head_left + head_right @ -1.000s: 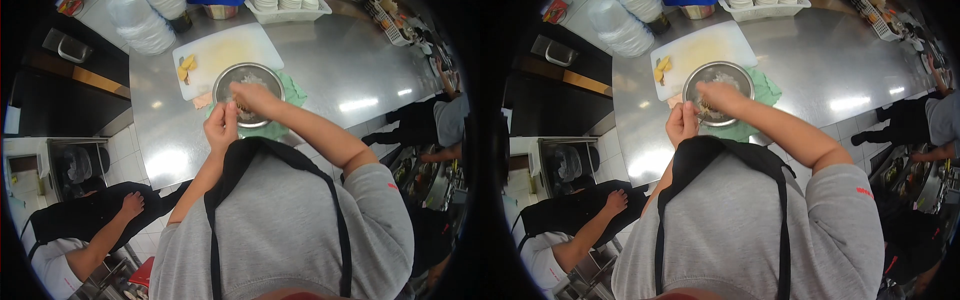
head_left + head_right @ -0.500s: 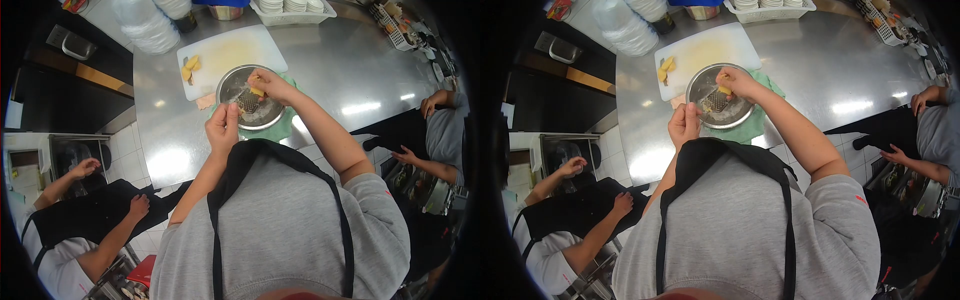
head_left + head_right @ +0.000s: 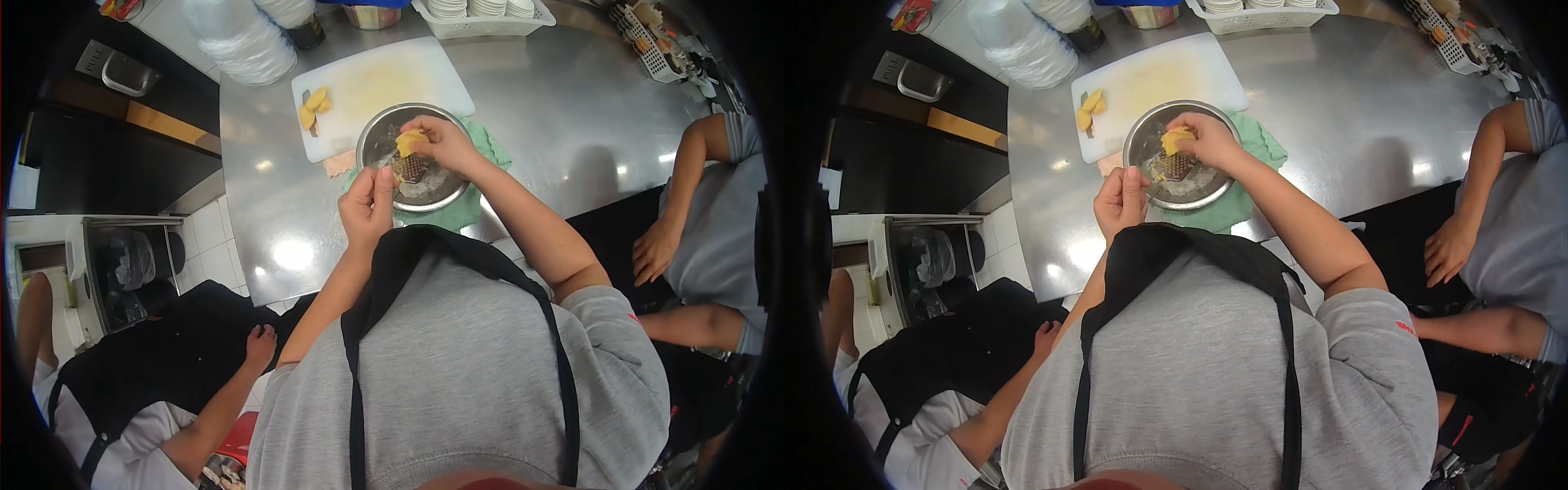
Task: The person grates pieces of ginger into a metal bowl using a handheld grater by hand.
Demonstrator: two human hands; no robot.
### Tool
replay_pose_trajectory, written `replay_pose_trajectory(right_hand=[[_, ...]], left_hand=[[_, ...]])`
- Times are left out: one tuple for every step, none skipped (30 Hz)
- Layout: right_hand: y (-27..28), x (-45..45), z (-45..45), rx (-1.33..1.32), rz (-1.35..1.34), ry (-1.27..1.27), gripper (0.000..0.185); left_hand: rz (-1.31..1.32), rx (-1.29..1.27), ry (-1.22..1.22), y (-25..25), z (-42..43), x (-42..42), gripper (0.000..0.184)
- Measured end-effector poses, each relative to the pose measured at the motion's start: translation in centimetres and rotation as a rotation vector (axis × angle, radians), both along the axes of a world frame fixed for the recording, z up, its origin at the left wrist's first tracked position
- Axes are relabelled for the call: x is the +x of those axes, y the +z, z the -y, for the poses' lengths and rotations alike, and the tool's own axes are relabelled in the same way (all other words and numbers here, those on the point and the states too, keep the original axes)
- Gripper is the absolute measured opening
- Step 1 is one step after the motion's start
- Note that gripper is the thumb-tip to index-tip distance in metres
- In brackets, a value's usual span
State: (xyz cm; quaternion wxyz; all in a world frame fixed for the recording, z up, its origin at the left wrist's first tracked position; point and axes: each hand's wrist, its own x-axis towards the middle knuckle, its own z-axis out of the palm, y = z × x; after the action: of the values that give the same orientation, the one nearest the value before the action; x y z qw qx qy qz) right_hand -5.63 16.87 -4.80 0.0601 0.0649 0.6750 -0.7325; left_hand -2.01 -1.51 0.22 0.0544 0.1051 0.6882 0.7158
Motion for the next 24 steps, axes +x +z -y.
replay_pose_trajectory(right_hand=[[0.9, 0.4, -0.3, 0.334, -0.069, 0.064, 0.029], [1.6, 0.6, -0.5, 0.668, -0.138, 0.128, 0.028], [2.1, 0.6, -0.3, 0.667, -0.138, 0.130, 0.028], [2.3, 0.7, -0.3, 0.783, -0.158, 0.180, 0.028], [2.2, 1.0, -0.3, 0.899, -0.178, 0.228, 0.027], [1.6, 1.4, -0.2, 0.896, -0.179, 0.222, 0.027], [1.0, 1.8, 0.1, 0.925, -0.288, 0.201, 0.023], [0.6, 2.0, 0.5, 0.952, -0.397, 0.182, 0.019], [1.4, 2.5, 1.2, 0.952, -0.400, 0.181, 0.019], [2.9, 3.1, 1.8, 0.934, -0.370, 0.231, 0.017], [3.6, 3.4, 2.3, 0.911, -0.335, 0.283, 0.016], [3.1, 3.3, 2.2, 0.908, -0.331, 0.284, 0.016], [2.2, 2.9, 1.7, 0.980, -0.343, 0.233, 0.017], [1.6, 2.3, 1.2, 1.054, -0.356, 0.182, 0.018], [1.3, 1.7, 0.8, 1.054, -0.354, 0.181, 0.018], [1.0, 1.1, 0.4, 1.084, -0.212, 0.201, 0.017], [0.5, 1.0, -0.1, 1.113, -0.086, 0.216, 0.016], [1.3, 1.3, 0.5, 1.114, -0.094, 0.217, 0.016], [2.5, 2.5, 1.6, 0.940, -0.233, 0.262, 0.015], [3.3, 3.2, 2.3, 0.762, -0.363, 0.300, 0.015], [3.5, 3.2, 2.3, 0.747, -0.392, 0.284, 0.014], [2.3, 2.8, 1.7, 0.747, -0.383, 0.279, 0.014], [0.5, 1.8, 0.5, 0.816, -0.370, 0.216, 0.014], [0.6, 1.4, -0.1, 0.884, -0.368, 0.154, 0.014]], left_hand=[[0.001, -0.001, -0.002, 0.1, -0.1, 0.1, 0.028], [-0.005, -0.005, 0.002, 0.1, -0.2, 0.1, 0.028], [-0.010, -0.008, 0.007, 0.1, 0.0, 0.1, 0.028], [-0.010, -0.010, 0.007, 0.0, 0.0, 0.1, 0.028], [-0.001, 0.013, 0.002, -0.3, 0.0, 0.2, 0.028], [0.006, 0.036, -0.006, -0.6, -0.1, 0.4, 0.028], [0.002, 0.036, -0.009, -0.7, -0.4, 0.7, 0.028], [-0.025, 0.032, -0.018, -0.8, -0.6, 0.9, 0.029], [-0.052, 0.027, -0.024, -0.8, -0.6, 1.0, 0.030], [-0.057, 0.029, -0.020, -1.1, -0.7, 0.9, 0.030], [-0.064, 0.039, -0.031, -1.5, -0.6, 0.8, 0.030], [-0.067, 0.049, -0.046, -1.8, -0.5, 0.9, 0.030], [-0.063, 0.048, -0.050, -1.7, -0.4, 1.0, 0.030], [-0.038, 0.035, -0.024, -1.4, -0.4, 1.0, 0.028], [-0.012, 0.019, 0.001, -1.2, -0.4, 1.1, 0.027], [-0.011, 0.018, -0.002, -1.3, -0.3, 1.3, 0.027], [-0.025, -0.005, 0.004, -1.7, -0.6, 1.8, 0.027], [-0.029, -0.025, 0.012, -1.6, -0.6, 1.7, 0.027], [-0.027, -0.027, 0.015, -1.4, -0.6, 1.6, 0.027], [-0.010, 0.027, 0.015, -1.2, -0.6, 1.4, 0.027], [0.009, 0.083, 0.014, -1.2, -0.7, 1.4, 0.027], [0.015, 0.082, 0.006, -1.3, -0.7, 1.6, 0.027], [0.014, 0.038, -0.003, -1.3, -0.6, 1.7, 0.027], [0.004, -0.006, -0.006, -1.4, -0.7, 1.7, 0.027]])
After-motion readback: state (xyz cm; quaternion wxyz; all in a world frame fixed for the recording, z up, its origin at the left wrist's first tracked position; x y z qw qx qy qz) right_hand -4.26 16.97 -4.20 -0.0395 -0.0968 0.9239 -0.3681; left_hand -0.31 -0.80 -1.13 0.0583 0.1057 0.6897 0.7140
